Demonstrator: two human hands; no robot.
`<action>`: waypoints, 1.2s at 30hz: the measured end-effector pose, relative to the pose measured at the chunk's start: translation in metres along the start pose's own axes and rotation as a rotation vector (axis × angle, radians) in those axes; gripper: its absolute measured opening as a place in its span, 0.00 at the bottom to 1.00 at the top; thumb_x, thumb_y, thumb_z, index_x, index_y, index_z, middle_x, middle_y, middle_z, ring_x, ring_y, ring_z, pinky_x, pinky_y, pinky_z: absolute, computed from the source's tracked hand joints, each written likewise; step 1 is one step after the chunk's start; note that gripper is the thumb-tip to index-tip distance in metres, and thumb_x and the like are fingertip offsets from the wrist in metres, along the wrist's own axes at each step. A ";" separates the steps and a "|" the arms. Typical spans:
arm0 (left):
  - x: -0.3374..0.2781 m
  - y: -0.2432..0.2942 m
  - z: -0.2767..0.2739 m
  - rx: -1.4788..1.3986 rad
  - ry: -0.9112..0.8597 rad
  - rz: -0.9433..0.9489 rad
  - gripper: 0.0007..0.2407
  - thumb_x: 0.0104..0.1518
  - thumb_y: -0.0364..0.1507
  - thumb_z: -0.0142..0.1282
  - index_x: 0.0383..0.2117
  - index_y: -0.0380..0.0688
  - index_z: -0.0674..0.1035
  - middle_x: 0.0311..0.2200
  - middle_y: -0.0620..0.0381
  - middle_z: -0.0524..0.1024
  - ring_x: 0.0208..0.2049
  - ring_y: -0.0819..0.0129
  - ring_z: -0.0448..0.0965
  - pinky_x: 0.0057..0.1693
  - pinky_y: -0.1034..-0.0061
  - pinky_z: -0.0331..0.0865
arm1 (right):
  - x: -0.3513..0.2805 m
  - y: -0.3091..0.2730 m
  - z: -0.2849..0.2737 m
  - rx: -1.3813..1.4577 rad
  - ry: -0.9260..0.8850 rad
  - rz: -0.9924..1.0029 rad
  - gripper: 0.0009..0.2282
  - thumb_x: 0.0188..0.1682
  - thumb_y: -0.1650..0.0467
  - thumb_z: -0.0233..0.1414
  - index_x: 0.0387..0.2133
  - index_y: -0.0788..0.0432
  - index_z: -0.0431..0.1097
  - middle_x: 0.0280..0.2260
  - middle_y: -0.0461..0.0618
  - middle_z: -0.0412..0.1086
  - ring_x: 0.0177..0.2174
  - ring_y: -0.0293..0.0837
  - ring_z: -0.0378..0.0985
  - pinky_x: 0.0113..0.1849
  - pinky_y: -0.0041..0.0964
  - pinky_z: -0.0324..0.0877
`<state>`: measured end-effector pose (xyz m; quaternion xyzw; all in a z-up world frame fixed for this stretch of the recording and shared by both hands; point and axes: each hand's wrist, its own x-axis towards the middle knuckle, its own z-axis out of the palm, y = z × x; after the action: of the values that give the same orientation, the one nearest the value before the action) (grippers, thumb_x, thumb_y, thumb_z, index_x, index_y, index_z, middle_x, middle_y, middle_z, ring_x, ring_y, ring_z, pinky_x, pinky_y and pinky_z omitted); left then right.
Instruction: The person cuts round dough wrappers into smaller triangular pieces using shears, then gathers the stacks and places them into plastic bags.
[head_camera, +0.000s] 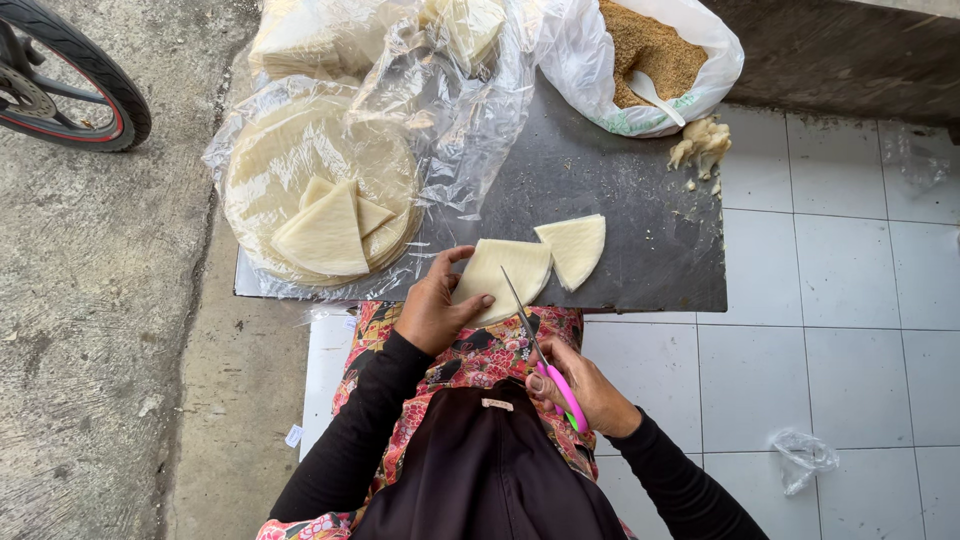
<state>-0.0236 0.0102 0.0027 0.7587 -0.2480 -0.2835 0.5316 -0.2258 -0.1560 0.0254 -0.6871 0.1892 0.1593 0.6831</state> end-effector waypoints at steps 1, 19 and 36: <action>0.000 -0.001 0.000 0.071 0.023 0.077 0.28 0.53 0.29 0.69 0.60 0.48 0.68 0.38 0.42 0.83 0.40 0.62 0.85 0.45 0.70 0.78 | -0.001 -0.001 0.000 0.018 -0.002 -0.005 0.24 0.48 0.53 0.55 0.43 0.60 0.63 0.27 0.43 0.68 0.23 0.31 0.69 0.25 0.25 0.69; -0.001 -0.008 0.001 -0.085 0.006 -0.023 0.13 0.56 0.28 0.63 0.46 0.46 0.78 0.35 0.56 0.83 0.37 0.76 0.82 0.44 0.78 0.76 | 0.001 0.006 -0.001 0.060 0.045 0.113 0.22 0.44 0.57 0.59 0.43 0.59 0.65 0.23 0.44 0.70 0.19 0.32 0.72 0.23 0.27 0.72; 0.001 -0.011 -0.004 -0.096 -0.029 -0.023 0.13 0.55 0.29 0.63 0.46 0.44 0.79 0.34 0.56 0.82 0.36 0.75 0.81 0.45 0.78 0.75 | 0.021 -0.007 0.004 -0.063 0.145 0.139 0.18 0.43 0.60 0.61 0.37 0.60 0.68 0.23 0.45 0.72 0.14 0.31 0.69 0.18 0.27 0.69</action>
<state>-0.0192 0.0151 -0.0065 0.7310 -0.2331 -0.3122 0.5602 -0.2035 -0.1527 0.0213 -0.7031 0.2805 0.1620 0.6330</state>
